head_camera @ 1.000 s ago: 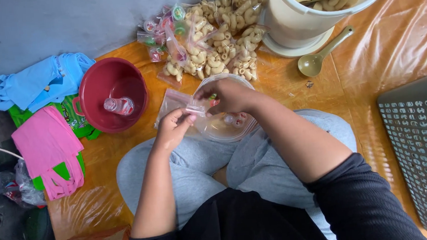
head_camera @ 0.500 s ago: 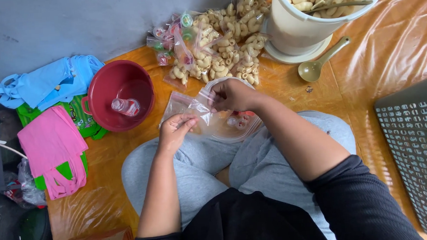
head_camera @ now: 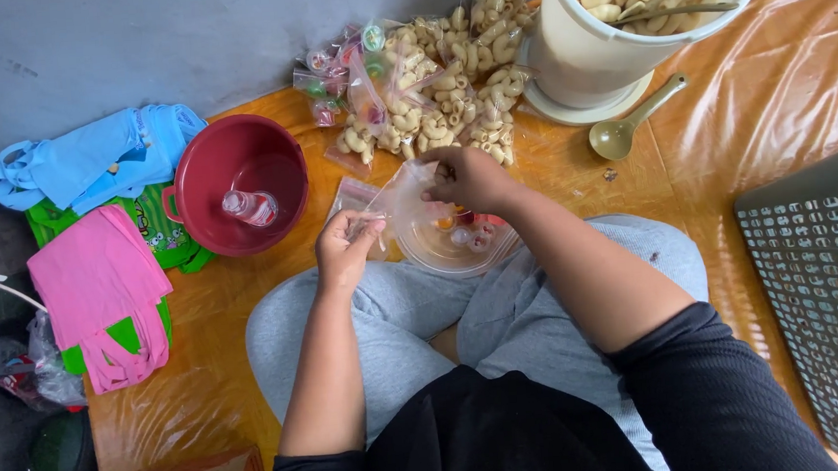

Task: Packing small colorful jelly cups from a clear bowl into small plastic bags.

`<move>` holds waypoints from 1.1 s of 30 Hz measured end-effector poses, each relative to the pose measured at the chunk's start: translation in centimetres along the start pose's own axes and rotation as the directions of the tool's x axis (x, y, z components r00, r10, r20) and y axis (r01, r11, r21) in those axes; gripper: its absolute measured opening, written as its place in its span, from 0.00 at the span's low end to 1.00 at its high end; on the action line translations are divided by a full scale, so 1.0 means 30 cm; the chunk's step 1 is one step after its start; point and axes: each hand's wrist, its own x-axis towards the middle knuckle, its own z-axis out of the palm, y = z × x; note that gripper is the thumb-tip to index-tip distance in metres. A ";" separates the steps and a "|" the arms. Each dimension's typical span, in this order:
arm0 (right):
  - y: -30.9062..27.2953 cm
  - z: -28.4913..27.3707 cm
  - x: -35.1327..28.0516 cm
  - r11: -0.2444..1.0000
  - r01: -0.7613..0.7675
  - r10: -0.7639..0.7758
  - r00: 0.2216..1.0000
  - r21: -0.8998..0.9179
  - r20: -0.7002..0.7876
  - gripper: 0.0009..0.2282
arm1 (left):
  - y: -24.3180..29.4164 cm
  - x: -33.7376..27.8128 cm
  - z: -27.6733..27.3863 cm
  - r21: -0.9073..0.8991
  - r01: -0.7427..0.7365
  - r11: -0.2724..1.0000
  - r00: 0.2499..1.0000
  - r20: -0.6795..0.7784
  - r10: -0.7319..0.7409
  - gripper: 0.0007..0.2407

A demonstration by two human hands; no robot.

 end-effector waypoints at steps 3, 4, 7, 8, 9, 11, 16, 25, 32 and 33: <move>0.007 -0.022 0.002 0.968 -0.072 0.059 0.996 0.242 0.061 0.28 | 0.003 0.008 -0.009 -0.147 -0.051 0.988 0.998 0.013 0.053 0.14; 0.037 -0.019 0.019 0.968 -0.076 0.063 0.996 0.241 0.064 0.28 | -0.001 0.013 -0.017 -0.149 -0.047 0.988 0.999 0.014 0.049 0.14; 0.056 -0.030 0.042 0.984 -0.051 0.043 0.998 0.173 0.049 0.12 | -0.008 0.029 -0.043 -0.050 -0.110 0.993 0.993 0.028 0.112 0.09; 0.019 -0.043 0.026 0.979 -0.059 0.047 0.997 0.195 0.065 0.10 | -0.011 0.027 -0.048 -0.048 -0.096 0.994 0.993 0.065 0.099 0.07; -0.017 -0.057 0.010 0.974 -0.067 0.051 0.995 0.217 0.081 0.09 | -0.013 0.024 -0.052 -0.046 -0.083 0.996 0.991 0.102 0.087 0.06; -0.058 -0.087 -0.006 0.974 -0.080 0.052 0.990 0.211 0.133 0.08 | 0.015 0.017 -0.052 -0.094 -0.073 0.993 0.986 0.143 0.086 0.08; -0.138 -0.098 -0.056 0.969 -0.083 0.012 0.957 0.234 0.290 0.13 | 0.028 0.014 -0.063 -0.164 -0.017 0.986 0.978 0.203 0.051 0.08; -0.182 -0.067 -0.078 0.974 0.225 -0.187 0.868 -0.028 0.459 0.11 | 0.127 0.028 -0.039 -0.191 0.018 0.981 0.827 0.554 0.092 0.52; -0.210 -0.046 -0.075 0.991 0.060 -0.114 0.847 0.119 0.519 0.14 | 0.202 -0.002 0.087 -0.333 0.170 0.927 0.767 0.636 0.089 0.19; -0.197 -0.059 -0.057 0.964 -0.027 -0.096 0.894 0.266 0.437 0.15 | 0.160 0.002 0.090 -0.394 0.243 0.886 0.806 0.591 0.041 0.20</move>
